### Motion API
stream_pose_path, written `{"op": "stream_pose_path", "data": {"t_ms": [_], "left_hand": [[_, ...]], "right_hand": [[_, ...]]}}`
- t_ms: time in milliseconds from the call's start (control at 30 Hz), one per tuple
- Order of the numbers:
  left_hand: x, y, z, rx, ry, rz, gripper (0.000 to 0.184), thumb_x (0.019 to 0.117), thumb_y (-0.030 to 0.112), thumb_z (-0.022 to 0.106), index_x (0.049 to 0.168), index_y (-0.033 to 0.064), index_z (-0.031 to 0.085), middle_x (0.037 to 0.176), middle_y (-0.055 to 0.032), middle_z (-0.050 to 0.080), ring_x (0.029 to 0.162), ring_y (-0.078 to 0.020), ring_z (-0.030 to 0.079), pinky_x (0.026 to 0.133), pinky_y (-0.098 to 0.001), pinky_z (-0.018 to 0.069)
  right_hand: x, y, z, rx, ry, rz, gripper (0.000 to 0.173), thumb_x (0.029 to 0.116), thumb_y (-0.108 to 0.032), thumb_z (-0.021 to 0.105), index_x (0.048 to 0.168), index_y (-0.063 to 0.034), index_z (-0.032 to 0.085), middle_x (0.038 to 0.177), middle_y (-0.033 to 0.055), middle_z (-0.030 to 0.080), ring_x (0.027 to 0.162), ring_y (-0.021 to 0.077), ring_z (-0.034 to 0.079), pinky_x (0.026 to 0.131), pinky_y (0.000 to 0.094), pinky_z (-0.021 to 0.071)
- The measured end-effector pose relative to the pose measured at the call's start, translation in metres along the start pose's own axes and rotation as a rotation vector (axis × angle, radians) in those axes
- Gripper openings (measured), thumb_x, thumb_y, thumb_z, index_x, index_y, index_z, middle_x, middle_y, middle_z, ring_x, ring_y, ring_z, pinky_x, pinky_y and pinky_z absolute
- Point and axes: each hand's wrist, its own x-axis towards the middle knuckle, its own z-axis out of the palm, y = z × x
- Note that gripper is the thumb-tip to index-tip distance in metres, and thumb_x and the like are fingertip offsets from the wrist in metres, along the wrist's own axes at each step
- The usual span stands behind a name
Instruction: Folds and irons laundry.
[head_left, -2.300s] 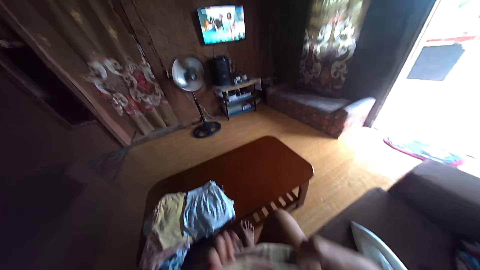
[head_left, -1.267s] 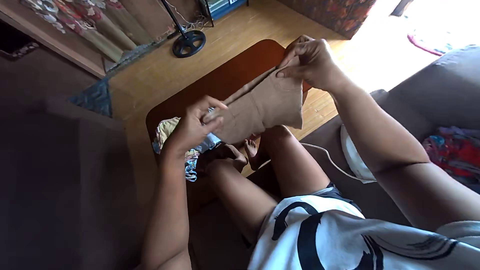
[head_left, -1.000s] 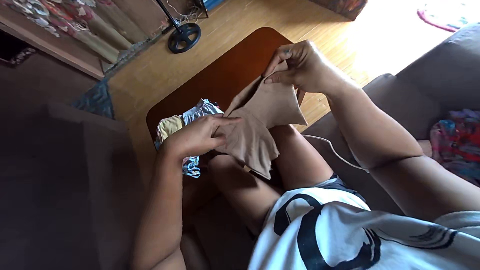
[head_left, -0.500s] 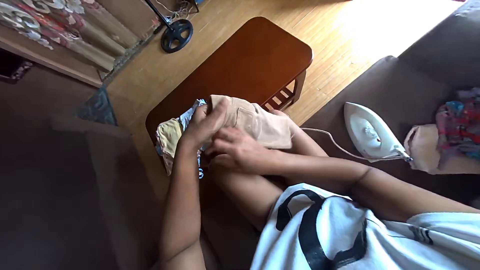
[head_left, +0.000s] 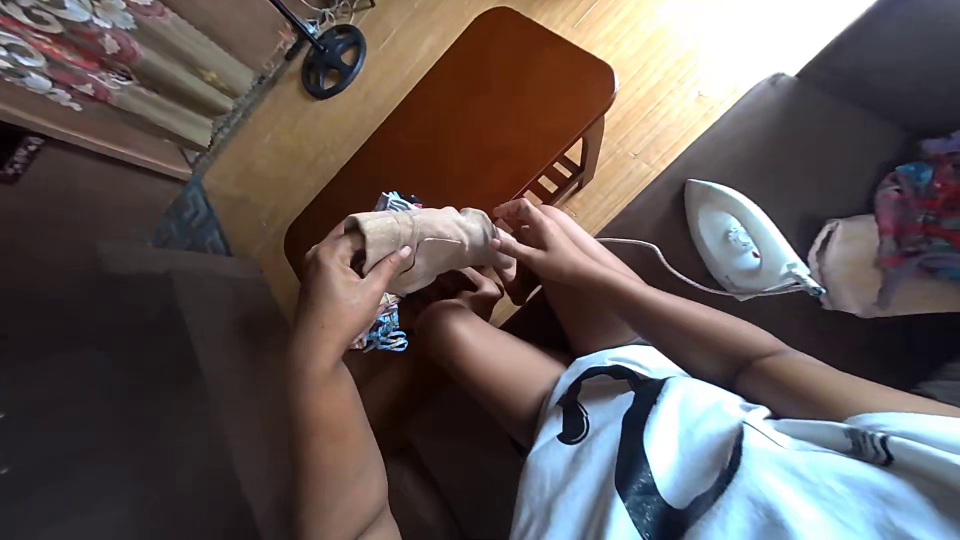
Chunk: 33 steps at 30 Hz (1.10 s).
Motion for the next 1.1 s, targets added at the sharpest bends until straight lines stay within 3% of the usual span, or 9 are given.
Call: {"op": "stream_pose_path", "data": {"t_ms": [167, 267, 433, 533, 600, 733, 933, 1033, 1100], "left_hand": [[-0.005, 0.007, 0.001, 0.013, 0.010, 0.074, 0.021, 0.0911, 0.022, 0.074, 0.100, 0.0033, 0.072, 0.111, -0.0108, 0.070, 0.099, -0.0130, 0.066, 0.091, -0.0395, 0.0521], [-0.008, 0.014, -0.002, 0.016, 0.011, 0.097, 0.020, 0.0915, 0.022, 0.073, 0.101, 0.0040, 0.073, 0.111, -0.0090, 0.070, 0.100, -0.0085, 0.066, 0.093, -0.0327, 0.0526], [-0.014, 0.020, -0.006, 0.001, 0.048, 0.103, 0.021, 0.0923, 0.022, 0.072, 0.104, 0.0039, 0.072, 0.111, -0.0073, 0.070, 0.102, -0.0059, 0.065, 0.094, -0.0291, 0.0520], [-0.019, 0.022, -0.012, -0.029, 0.094, 0.103, 0.023, 0.0934, 0.021, 0.073, 0.107, 0.0030, 0.069, 0.108, -0.0032, 0.070, 0.096, 0.0028, 0.066, 0.088, -0.0172, 0.0545], [-0.026, 0.023, -0.019, -0.038, 0.125, 0.077, 0.024, 0.0934, 0.021, 0.073, 0.107, 0.0019, 0.069, 0.104, -0.0013, 0.070, 0.093, 0.0052, 0.065, 0.085, -0.0150, 0.0547], [-0.035, 0.027, -0.024, -0.025, 0.170, 0.075, 0.025, 0.0932, 0.024, 0.073, 0.105, 0.0019, 0.069, 0.098, 0.0024, 0.070, 0.088, 0.0085, 0.064, 0.083, -0.0129, 0.0544], [-0.039, 0.041, -0.031, 0.034, 0.173, 0.160, 0.025, 0.0945, 0.023, 0.070, 0.100, -0.0020, 0.069, 0.109, -0.0048, 0.067, 0.102, 0.0056, 0.061, 0.093, -0.0152, 0.0503], [-0.036, 0.043, -0.031, 0.022, 0.104, 0.139, 0.027, 0.0944, 0.026, 0.069, 0.106, 0.0023, 0.070, 0.113, -0.0022, 0.067, 0.102, 0.0058, 0.062, 0.092, -0.0157, 0.0524], [-0.030, 0.043, -0.035, 0.032, 0.022, 0.104, 0.030, 0.0948, 0.028, 0.066, 0.111, 0.0027, 0.069, 0.114, -0.0030, 0.068, 0.102, 0.0042, 0.063, 0.091, -0.0176, 0.0538]], "right_hand": [[0.003, 0.003, 0.000, 0.039, -0.155, 0.039, 0.051, 0.0968, -0.032, 0.071, 0.131, 0.0019, 0.056, 0.125, 0.0163, 0.063, 0.108, 0.0164, 0.065, 0.093, 0.0345, 0.0549], [0.002, -0.002, 0.002, 0.096, -0.233, 0.101, 0.049, 0.0960, -0.030, 0.072, 0.129, 0.0036, 0.057, 0.116, 0.0164, 0.068, 0.106, 0.0182, 0.068, 0.096, 0.0385, 0.0558], [-0.001, -0.019, 0.000, 0.509, -0.383, 0.130, 0.013, 0.1002, -0.016, 0.062, 0.104, -0.0034, 0.065, 0.087, -0.0024, 0.069, 0.079, 0.0025, 0.067, 0.076, 0.0242, 0.0576], [0.000, -0.020, -0.003, 0.618, -0.275, 0.086, 0.015, 0.1027, -0.011, 0.058, 0.094, -0.0069, 0.069, 0.083, -0.0050, 0.070, 0.076, 0.0019, 0.066, 0.072, 0.0238, 0.0573], [0.005, -0.012, -0.011, 0.622, -0.145, 0.019, 0.013, 0.1030, -0.011, 0.059, 0.096, -0.0090, 0.070, 0.090, -0.0041, 0.071, 0.083, 0.0037, 0.067, 0.077, 0.0262, 0.0584], [0.017, -0.015, -0.035, 0.572, -0.191, -0.103, 0.012, 0.1003, -0.007, 0.061, 0.097, -0.0106, 0.071, 0.103, -0.0059, 0.070, 0.094, 0.0018, 0.066, 0.084, 0.0233, 0.0574], [0.017, -0.018, -0.030, 0.654, -0.068, -0.090, 0.012, 0.1008, -0.009, 0.060, 0.103, -0.0085, 0.072, 0.130, 0.0014, 0.065, 0.117, 0.0085, 0.063, 0.099, 0.0289, 0.0550], [0.026, -0.010, -0.039, 0.564, -0.140, -0.145, 0.012, 0.1005, -0.009, 0.060, 0.103, -0.0060, 0.071, 0.128, 0.0017, 0.066, 0.117, 0.0069, 0.063, 0.100, 0.0275, 0.0539], [0.029, 0.006, -0.047, 0.371, -0.251, -0.078, 0.009, 0.0979, -0.010, 0.062, 0.096, -0.0034, 0.069, 0.118, 0.0022, 0.066, 0.107, 0.0036, 0.064, 0.092, 0.0233, 0.0553]]}}
